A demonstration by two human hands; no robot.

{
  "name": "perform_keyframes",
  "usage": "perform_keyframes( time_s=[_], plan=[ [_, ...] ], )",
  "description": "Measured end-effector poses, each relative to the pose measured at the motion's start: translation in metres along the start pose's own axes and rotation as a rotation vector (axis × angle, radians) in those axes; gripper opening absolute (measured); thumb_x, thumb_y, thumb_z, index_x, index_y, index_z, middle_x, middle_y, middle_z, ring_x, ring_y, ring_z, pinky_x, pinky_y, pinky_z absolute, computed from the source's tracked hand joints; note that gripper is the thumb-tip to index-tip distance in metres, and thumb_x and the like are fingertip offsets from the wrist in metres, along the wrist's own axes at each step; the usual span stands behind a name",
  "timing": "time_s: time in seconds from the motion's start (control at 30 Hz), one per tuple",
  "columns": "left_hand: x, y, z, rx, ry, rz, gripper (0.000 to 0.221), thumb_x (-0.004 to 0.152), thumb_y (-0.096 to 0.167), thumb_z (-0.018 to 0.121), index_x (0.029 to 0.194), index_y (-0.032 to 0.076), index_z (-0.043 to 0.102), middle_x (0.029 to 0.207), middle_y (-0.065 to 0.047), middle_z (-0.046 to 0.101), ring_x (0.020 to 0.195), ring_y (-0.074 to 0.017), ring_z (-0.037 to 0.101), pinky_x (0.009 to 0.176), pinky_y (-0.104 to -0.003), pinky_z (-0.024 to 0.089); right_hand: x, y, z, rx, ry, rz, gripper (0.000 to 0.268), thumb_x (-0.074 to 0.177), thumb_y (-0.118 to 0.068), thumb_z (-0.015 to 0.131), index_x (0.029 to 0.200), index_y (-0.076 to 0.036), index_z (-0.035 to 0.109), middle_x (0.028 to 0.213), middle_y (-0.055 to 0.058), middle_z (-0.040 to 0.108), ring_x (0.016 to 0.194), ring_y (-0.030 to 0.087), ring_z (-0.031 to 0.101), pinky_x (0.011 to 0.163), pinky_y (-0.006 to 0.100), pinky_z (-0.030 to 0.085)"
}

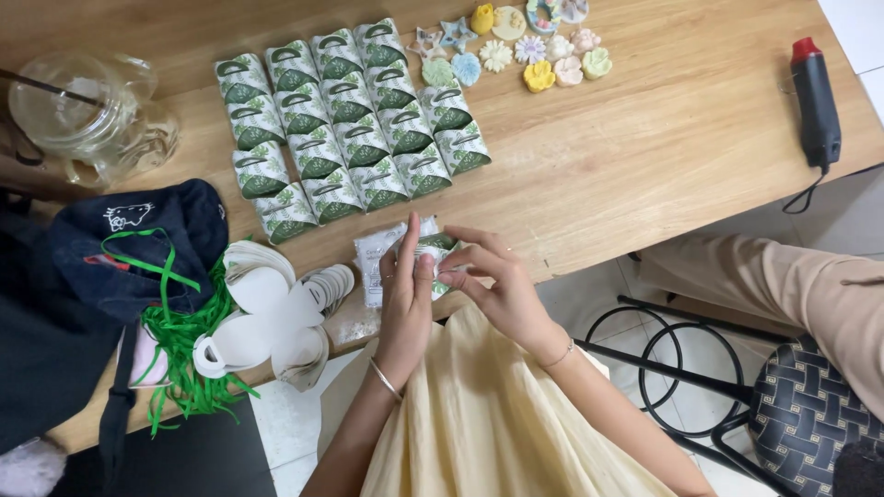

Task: The person places small flower-shaped soaps into clear plastic bags and then folds white and green decorative paper boxes around the bagged soaps.

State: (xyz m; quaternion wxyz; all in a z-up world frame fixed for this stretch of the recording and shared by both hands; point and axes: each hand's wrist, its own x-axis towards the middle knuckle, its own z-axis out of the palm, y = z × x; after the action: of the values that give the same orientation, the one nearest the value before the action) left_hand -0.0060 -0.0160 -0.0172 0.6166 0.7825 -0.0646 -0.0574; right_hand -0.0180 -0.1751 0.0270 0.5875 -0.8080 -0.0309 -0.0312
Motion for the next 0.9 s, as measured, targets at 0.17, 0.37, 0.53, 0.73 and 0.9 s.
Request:
perform_keyframes(
  time_s=[0.17, 0.37, 0.53, 0.73, 0.9],
  plan=[
    [-0.002, -0.003, 0.000, 0.072, -0.040, 0.100, 0.053, 0.115, 0.031, 0.034, 0.164, 0.012, 0.030, 0.150, -0.022, 0.044, 0.141, -0.0351, 0.042, 0.116, -0.044, 0.034, 0.003, 0.003, 0.001, -0.048, -0.078, -0.003, 0.015, 0.086, -0.011, 0.076, 0.101, -0.010, 0.074, 0.143, 0.010, 0.059, 0.130, 0.029, 0.055, 0.093, 0.034, 0.062],
    [0.004, 0.007, 0.007, 0.105, -0.123, 0.005, 0.062, 0.110, 0.035, 0.038, 0.165, 0.011, 0.020, 0.148, -0.023, 0.045, 0.137, -0.0353, 0.042, 0.115, -0.045, 0.033, 0.004, 0.019, -0.006, -0.146, -0.035, -0.076, 0.013, 0.085, -0.011, 0.082, 0.095, -0.008, 0.075, 0.144, 0.011, 0.062, 0.137, 0.033, 0.054, 0.109, 0.041, 0.047],
    [0.017, -0.001, 0.016, 0.087, -0.181, 0.013, 0.069, 0.110, 0.040, 0.037, 0.166, 0.009, 0.010, 0.157, -0.028, 0.031, 0.148, -0.0415, 0.027, 0.118, -0.049, 0.029, 0.007, 0.023, -0.017, -0.155, 0.012, -0.039, 0.018, 0.083, -0.009, 0.080, 0.099, -0.008, 0.072, 0.145, 0.012, 0.058, 0.135, 0.033, 0.055, 0.107, 0.040, 0.048],
    [0.021, 0.005, 0.030, 0.136, -0.345, -0.071, 0.074, 0.107, 0.047, 0.034, 0.164, 0.013, 0.001, 0.168, -0.031, 0.001, 0.155, -0.0466, 0.000, 0.120, -0.051, 0.024, 0.001, 0.037, -0.017, -0.420, 0.020, -0.117, 0.034, 0.078, 0.011, 0.065, 0.109, -0.003, 0.063, 0.140, 0.018, 0.057, 0.135, 0.041, 0.050, 0.101, 0.045, 0.050],
    [0.027, -0.013, 0.035, 0.064, -0.393, -0.236, 0.077, 0.105, 0.049, 0.033, 0.164, 0.019, -0.005, 0.168, -0.027, -0.009, 0.156, -0.0438, -0.005, 0.119, -0.049, 0.024, 0.006, 0.050, -0.022, -0.514, -0.042, -0.188, 0.033, 0.084, 0.009, 0.065, 0.114, 0.000, 0.055, 0.138, 0.018, 0.056, 0.133, 0.042, 0.052, 0.095, 0.045, 0.054]
  ],
)
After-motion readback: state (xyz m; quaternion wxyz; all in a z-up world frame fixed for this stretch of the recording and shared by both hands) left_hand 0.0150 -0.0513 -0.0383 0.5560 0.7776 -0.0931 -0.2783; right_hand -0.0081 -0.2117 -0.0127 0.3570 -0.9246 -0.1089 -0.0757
